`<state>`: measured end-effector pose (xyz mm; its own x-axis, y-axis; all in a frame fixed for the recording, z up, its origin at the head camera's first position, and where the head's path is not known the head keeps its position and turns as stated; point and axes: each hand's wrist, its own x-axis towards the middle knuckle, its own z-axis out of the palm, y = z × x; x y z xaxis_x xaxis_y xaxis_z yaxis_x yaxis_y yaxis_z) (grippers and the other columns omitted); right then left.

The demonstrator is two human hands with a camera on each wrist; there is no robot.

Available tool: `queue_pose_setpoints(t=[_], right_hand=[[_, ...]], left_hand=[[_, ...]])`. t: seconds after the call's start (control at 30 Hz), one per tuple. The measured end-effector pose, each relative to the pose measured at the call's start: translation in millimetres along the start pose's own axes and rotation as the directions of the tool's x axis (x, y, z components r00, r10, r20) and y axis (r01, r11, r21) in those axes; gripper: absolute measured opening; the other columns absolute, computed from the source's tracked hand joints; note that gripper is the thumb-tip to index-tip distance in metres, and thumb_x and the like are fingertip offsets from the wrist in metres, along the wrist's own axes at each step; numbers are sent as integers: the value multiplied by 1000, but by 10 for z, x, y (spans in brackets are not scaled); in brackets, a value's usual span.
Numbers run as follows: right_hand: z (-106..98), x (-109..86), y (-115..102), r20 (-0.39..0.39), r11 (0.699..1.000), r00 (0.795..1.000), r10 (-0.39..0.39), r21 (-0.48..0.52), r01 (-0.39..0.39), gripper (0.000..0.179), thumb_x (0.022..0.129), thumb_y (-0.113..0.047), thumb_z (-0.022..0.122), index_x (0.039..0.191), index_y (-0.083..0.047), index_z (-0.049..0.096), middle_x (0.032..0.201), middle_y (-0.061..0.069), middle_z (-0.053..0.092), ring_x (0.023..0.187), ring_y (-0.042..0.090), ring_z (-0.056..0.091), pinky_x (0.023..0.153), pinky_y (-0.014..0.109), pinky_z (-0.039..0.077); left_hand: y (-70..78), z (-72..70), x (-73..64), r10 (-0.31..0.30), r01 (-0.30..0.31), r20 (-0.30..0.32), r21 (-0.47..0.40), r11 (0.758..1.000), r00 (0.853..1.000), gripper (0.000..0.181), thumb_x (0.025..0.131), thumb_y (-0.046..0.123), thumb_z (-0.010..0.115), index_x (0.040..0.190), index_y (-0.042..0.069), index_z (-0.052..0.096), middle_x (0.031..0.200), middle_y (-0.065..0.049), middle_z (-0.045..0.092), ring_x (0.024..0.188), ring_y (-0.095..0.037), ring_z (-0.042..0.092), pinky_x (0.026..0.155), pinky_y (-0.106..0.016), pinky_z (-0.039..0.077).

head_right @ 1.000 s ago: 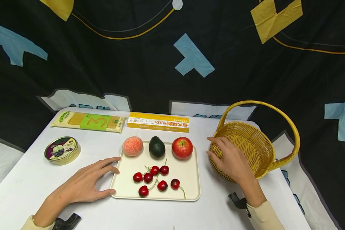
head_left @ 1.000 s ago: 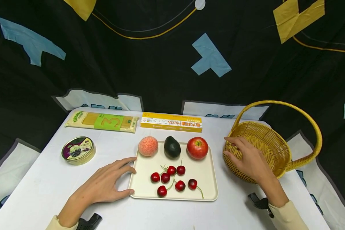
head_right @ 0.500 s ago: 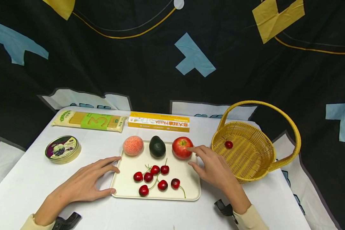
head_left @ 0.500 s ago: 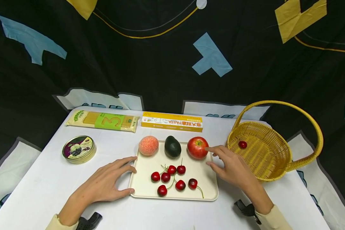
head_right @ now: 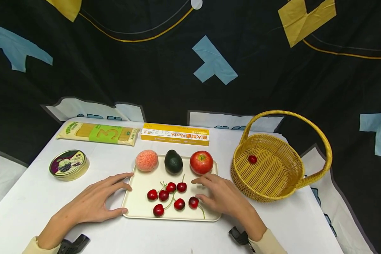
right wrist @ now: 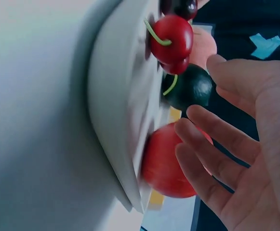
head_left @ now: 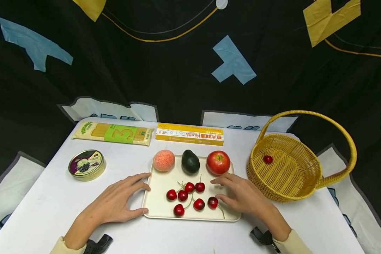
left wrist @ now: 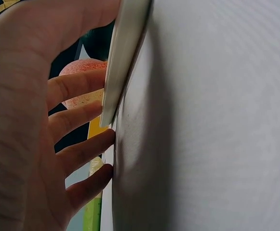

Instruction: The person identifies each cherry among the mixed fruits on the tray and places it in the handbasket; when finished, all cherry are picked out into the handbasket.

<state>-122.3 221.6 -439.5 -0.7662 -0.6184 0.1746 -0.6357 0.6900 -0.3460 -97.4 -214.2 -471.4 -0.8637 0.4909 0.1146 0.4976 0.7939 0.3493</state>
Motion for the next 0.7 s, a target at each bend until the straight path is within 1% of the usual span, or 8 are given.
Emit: queue_pose_setpoints(t=[0.17,0.3,0.4,0.53,0.6,0.7], right_hand=[[54,-17,-16,65,998,998,-22,58,18,42,94,-28,85,134,-22,72,117,-6,72,95,7,68,77,27,59],[94,-21,-28,91,994,995,-47,99,38,40,94,-25,84,133,-21,73,113,-9,73,95,5,68,76,24,56],[111,-23,-43,108,991,993,-51,126,37,37,95,-28,83,131,-21,74,110,-10,72,93,3,68,74,22,56],[133,-33,-59,142,986,988,-52,163,29,34,98,-32,81,129,-22,74,110,-14,71,90,1,65,74,21,55],[150,-40,-64,153,983,986,-60,179,33,31,98,-32,81,127,-23,75,111,-15,70,90,1,63,76,20,55],[175,-46,-73,151,981,986,-74,186,45,28,97,-31,82,124,-25,76,112,-17,69,89,2,62,77,19,54]], left_hand=[[-1,7,0,2,-2,-5,-4,1000,1000,48,84,65,84,120,38,69,163,0,51,144,-31,56,108,-58,54],[-4,13,-3,3,-3,-10,-3,1000,1000,48,84,65,84,121,38,69,164,0,51,144,-31,56,108,-58,54],[-6,15,-9,5,-5,-11,-1,1000,1000,48,84,65,83,121,38,69,164,1,51,144,-31,56,108,-58,54],[-10,19,-9,9,-9,-16,-3,1000,1000,48,84,64,84,121,37,69,164,1,50,144,-30,56,108,-57,53],[-10,21,-9,9,-9,-15,-2,1000,1000,48,84,64,84,121,37,69,165,2,50,145,-30,56,109,-57,53],[-10,20,-10,7,-7,-13,-1,1000,1000,48,84,64,84,121,38,69,165,2,50,145,-30,56,109,-57,53]])
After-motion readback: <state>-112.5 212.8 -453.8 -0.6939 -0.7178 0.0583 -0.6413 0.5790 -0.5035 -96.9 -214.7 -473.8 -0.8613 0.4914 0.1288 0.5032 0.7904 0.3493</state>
